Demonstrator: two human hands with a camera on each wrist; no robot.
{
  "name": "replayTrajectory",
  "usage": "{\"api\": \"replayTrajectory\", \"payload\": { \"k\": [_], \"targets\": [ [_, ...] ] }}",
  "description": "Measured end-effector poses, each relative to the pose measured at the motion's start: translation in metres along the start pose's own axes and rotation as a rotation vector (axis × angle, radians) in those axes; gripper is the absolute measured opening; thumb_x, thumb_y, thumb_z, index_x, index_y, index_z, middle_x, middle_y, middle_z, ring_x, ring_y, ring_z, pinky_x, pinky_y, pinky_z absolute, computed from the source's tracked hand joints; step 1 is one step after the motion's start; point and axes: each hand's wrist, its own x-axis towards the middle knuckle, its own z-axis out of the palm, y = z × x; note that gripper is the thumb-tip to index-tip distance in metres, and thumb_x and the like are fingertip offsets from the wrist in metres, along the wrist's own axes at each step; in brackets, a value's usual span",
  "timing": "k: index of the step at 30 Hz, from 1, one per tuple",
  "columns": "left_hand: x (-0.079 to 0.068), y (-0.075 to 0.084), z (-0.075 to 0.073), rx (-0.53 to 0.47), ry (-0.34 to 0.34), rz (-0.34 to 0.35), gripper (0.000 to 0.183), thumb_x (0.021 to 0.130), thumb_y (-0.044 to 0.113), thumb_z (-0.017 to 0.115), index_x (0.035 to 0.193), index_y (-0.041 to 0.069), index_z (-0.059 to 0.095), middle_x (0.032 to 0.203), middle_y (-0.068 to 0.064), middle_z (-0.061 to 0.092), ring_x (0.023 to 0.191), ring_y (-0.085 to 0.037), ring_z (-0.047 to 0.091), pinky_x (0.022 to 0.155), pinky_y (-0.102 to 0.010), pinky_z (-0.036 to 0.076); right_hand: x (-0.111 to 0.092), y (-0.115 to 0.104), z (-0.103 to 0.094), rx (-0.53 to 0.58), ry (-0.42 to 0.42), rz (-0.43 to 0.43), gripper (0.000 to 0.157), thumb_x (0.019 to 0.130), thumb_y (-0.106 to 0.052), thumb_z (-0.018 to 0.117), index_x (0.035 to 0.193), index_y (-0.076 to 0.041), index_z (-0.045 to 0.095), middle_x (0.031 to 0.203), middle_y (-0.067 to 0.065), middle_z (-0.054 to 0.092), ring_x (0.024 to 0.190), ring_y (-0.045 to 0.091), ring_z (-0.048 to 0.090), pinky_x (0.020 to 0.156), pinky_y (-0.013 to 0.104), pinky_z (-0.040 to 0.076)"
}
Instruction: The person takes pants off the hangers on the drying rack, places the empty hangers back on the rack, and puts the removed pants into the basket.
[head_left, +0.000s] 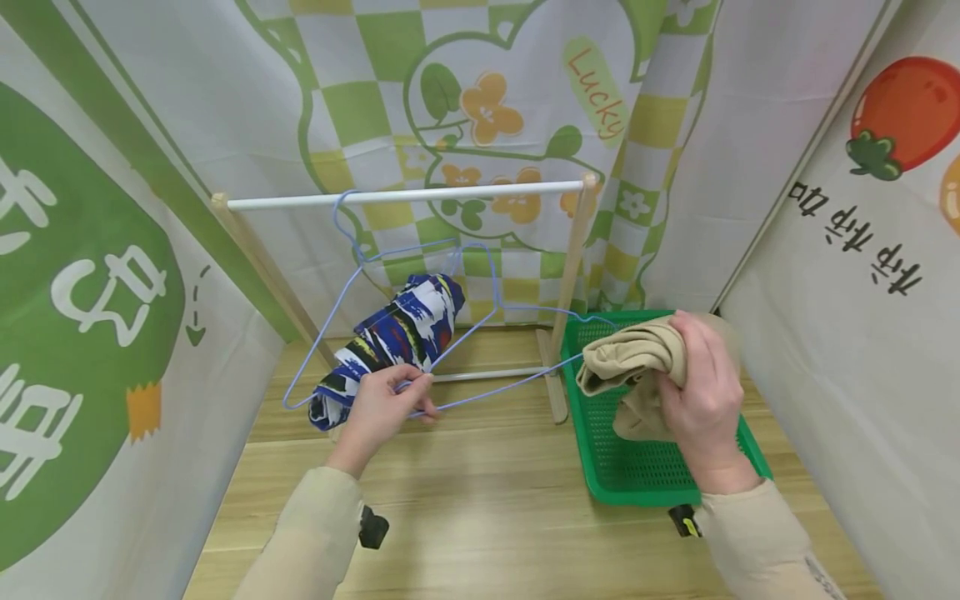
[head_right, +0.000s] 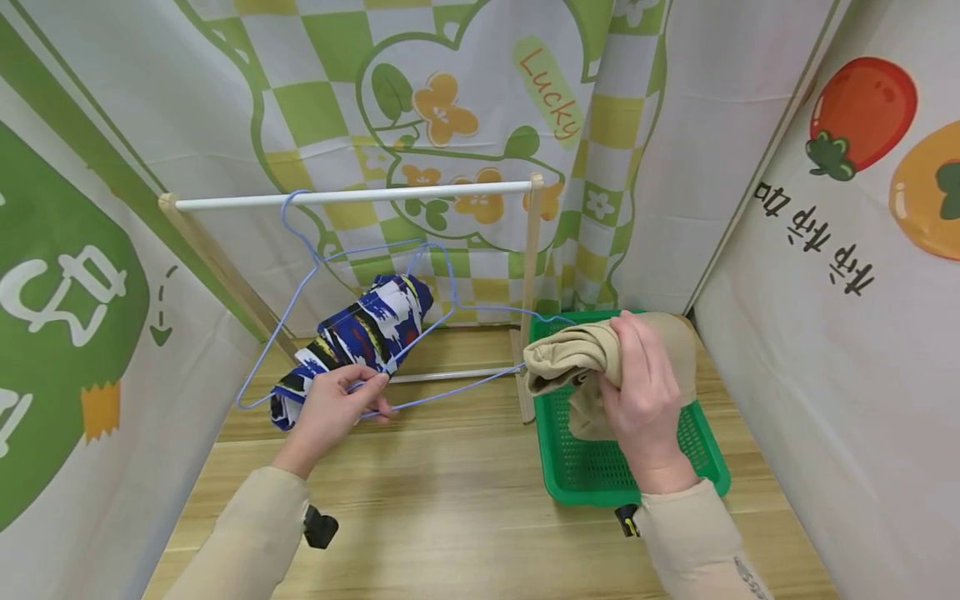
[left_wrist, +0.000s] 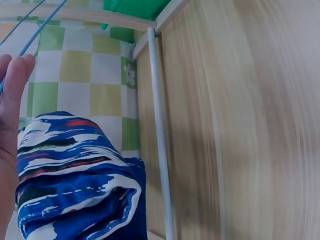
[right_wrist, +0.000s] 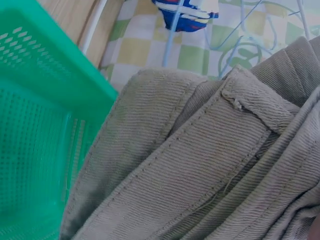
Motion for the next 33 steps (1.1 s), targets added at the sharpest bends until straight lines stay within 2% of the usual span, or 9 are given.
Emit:
{"api": "replayTrajectory", "payload": {
  "k": [3, 8, 15, 20, 23, 27, 33],
  "targets": [
    [-0.001, 0.002, -0.002, -0.027, -0.002, 0.017, 0.02, 0.1, 0.018, 0.067, 0.093, -0.002, 0.067, 0.07, -0.015, 0.073, 0.065, -0.03, 0.075, 0.069, -0.048, 0.064, -0.001, 0.001, -0.001, -0.017, 0.007, -0.036, 0.027, 0.085, 0.009, 0.071, 0.112, 0.009, 0.068, 0.106, 0.027, 0.07, 0.094, 0.044, 0.067, 0.104, 0.026, 0.051],
    [0.0, 0.003, -0.002, -0.038, 0.001, 0.053, 0.022, 0.1, 0.018, 0.068, 0.092, -0.002, 0.067, 0.07, -0.015, 0.072, 0.064, -0.029, 0.075, 0.067, -0.04, 0.065, -0.006, 0.003, -0.003, -0.028, -0.007, -0.082, 0.027, 0.085, 0.006, 0.073, 0.112, 0.009, 0.067, 0.104, 0.027, 0.069, 0.091, 0.045, 0.067, 0.104, 0.027, 0.052],
    [0.002, 0.01, -0.004, -0.052, -0.011, 0.056, 0.028, 0.1, 0.025, 0.07, 0.094, -0.002, 0.067, 0.071, -0.016, 0.073, 0.066, -0.029, 0.075, 0.069, -0.039, 0.065, -0.016, 0.009, -0.005, -0.042, -0.064, -0.098, 0.025, 0.101, -0.012, 0.063, 0.112, 0.01, 0.066, 0.105, 0.027, 0.068, 0.094, 0.046, 0.067, 0.106, 0.028, 0.051],
    [0.005, 0.018, -0.006, -0.03, -0.014, 0.071, 0.027, 0.1, 0.029, 0.069, 0.096, 0.002, 0.07, 0.073, -0.012, 0.074, 0.067, -0.03, 0.075, 0.067, -0.037, 0.064, -0.021, 0.012, -0.005, -0.041, -0.078, -0.093, 0.027, 0.103, -0.015, 0.061, 0.113, 0.01, 0.066, 0.106, 0.027, 0.068, 0.095, 0.045, 0.067, 0.107, 0.026, 0.05],
    [0.008, 0.024, -0.006, -0.038, -0.008, 0.108, 0.026, 0.1, 0.027, 0.069, 0.095, 0.002, 0.07, 0.072, -0.012, 0.074, 0.069, -0.038, 0.074, 0.066, -0.035, 0.063, -0.023, 0.012, -0.005, -0.043, -0.086, -0.092, 0.027, 0.103, -0.015, 0.061, 0.114, 0.009, 0.066, 0.107, 0.027, 0.068, 0.096, 0.045, 0.068, 0.107, 0.025, 0.049],
    [0.012, 0.029, -0.008, -0.09, -0.007, 0.162, 0.025, 0.1, 0.02, 0.069, 0.095, -0.005, 0.07, 0.071, -0.014, 0.073, 0.07, -0.041, 0.074, 0.065, -0.037, 0.064, -0.024, 0.013, -0.005, -0.048, -0.093, -0.093, 0.027, 0.103, -0.015, 0.06, 0.114, 0.009, 0.066, 0.107, 0.027, 0.068, 0.096, 0.045, 0.068, 0.108, 0.024, 0.047],
    [0.018, 0.034, -0.01, -0.142, -0.028, 0.226, 0.023, 0.1, 0.014, 0.068, 0.095, -0.008, 0.071, 0.07, -0.012, 0.072, 0.066, -0.032, 0.073, 0.063, -0.04, 0.064, -0.027, 0.015, -0.006, -0.049, -0.095, -0.09, 0.024, 0.099, -0.009, 0.063, 0.114, 0.009, 0.066, 0.107, 0.027, 0.069, 0.096, 0.044, 0.068, 0.109, 0.024, 0.047]
  ]
}}
